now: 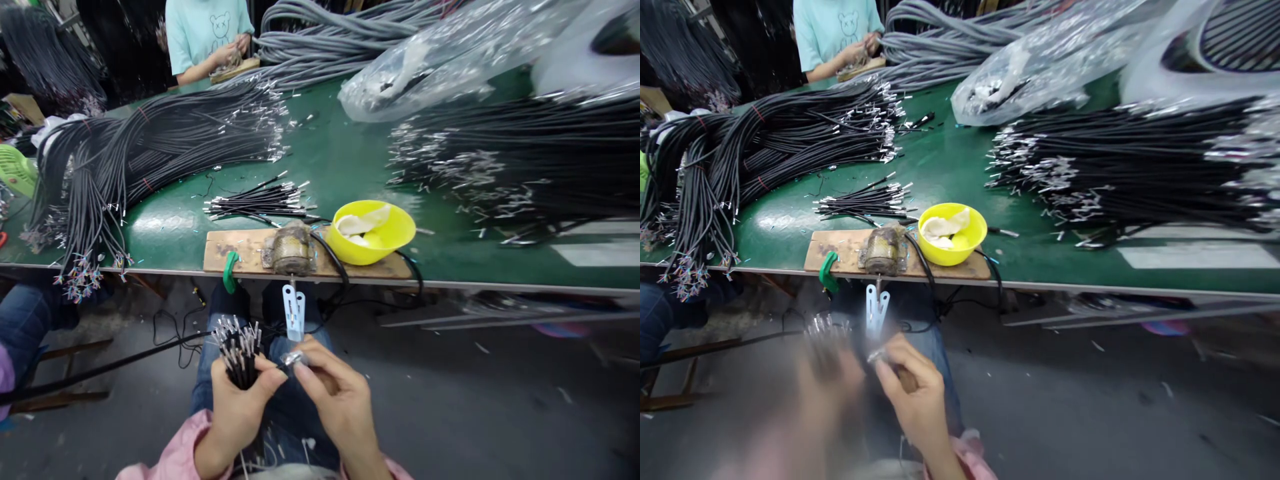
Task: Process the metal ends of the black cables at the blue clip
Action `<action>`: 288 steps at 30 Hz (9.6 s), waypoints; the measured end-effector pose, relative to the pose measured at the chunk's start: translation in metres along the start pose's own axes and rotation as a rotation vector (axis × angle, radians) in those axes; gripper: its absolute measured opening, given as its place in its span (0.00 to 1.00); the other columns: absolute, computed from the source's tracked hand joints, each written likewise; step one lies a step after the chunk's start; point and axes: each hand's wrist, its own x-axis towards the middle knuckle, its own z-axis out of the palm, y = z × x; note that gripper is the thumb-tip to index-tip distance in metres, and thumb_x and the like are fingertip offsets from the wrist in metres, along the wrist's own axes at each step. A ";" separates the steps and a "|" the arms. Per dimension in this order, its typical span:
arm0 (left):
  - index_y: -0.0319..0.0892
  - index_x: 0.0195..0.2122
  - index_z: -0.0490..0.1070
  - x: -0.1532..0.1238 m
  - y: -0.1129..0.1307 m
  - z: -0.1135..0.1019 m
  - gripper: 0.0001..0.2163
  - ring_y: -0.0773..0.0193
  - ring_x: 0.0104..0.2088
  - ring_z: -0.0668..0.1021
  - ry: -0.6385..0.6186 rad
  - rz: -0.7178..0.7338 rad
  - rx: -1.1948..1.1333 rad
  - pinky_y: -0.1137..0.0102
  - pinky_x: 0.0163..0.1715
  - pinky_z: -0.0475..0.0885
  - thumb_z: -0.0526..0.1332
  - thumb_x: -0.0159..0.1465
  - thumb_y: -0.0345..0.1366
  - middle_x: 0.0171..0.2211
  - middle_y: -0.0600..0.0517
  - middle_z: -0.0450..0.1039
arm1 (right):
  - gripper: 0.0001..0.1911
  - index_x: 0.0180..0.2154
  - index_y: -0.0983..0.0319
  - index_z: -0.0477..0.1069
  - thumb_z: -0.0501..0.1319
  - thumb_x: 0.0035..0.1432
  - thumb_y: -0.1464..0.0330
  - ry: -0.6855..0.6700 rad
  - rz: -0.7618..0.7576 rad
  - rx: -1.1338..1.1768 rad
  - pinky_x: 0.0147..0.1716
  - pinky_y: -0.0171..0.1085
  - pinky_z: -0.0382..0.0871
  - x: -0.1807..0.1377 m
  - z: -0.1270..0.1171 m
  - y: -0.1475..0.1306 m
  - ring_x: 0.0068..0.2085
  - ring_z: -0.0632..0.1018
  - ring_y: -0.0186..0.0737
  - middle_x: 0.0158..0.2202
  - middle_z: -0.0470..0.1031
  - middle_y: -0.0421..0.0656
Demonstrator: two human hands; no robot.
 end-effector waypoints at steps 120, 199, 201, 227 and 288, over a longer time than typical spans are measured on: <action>0.43 0.16 0.76 0.005 0.015 -0.012 0.08 0.67 0.19 0.71 -0.063 -0.005 -0.034 0.70 0.25 0.71 0.74 0.42 0.37 0.15 0.55 0.69 | 0.21 0.16 0.63 0.70 0.71 0.36 0.53 -0.053 0.646 0.490 0.17 0.30 0.56 0.061 -0.001 -0.003 0.18 0.62 0.29 0.14 0.62 0.35; 0.42 0.22 0.66 -0.004 -0.021 0.004 0.19 0.74 0.14 0.64 0.061 -0.230 -0.230 0.75 0.14 0.61 0.74 0.39 0.44 0.16 0.58 0.67 | 0.12 0.22 0.61 0.69 0.64 0.53 0.62 0.076 0.281 0.303 0.19 0.31 0.61 -0.011 0.015 0.013 0.21 0.66 0.33 0.21 0.64 0.38; 0.43 0.22 0.67 -0.004 -0.022 0.004 0.17 0.72 0.16 0.67 0.128 -0.189 -0.197 0.75 0.16 0.64 0.75 0.38 0.42 0.18 0.57 0.68 | 0.08 0.24 0.60 0.70 0.63 0.54 0.68 0.168 0.076 0.123 0.22 0.32 0.63 -0.011 0.015 0.009 0.24 0.68 0.34 0.22 0.66 0.39; 0.43 0.20 0.77 0.010 0.015 0.000 0.04 0.55 0.26 0.79 0.102 0.198 0.071 0.60 0.37 0.75 0.71 0.45 0.30 0.20 0.49 0.77 | 0.19 0.16 0.62 0.64 0.67 0.41 0.56 -0.013 0.611 0.466 0.19 0.31 0.53 0.065 0.014 -0.011 0.19 0.59 0.30 0.16 0.61 0.35; 0.39 0.21 0.76 -0.002 -0.003 -0.004 0.05 0.64 0.23 0.73 0.040 0.025 0.183 0.71 0.26 0.70 0.69 0.49 0.33 0.20 0.52 0.73 | 0.16 0.22 0.61 0.71 0.62 0.51 0.56 -0.199 0.263 -0.024 0.23 0.35 0.61 0.015 -0.014 0.005 0.24 0.67 0.37 0.21 0.67 0.40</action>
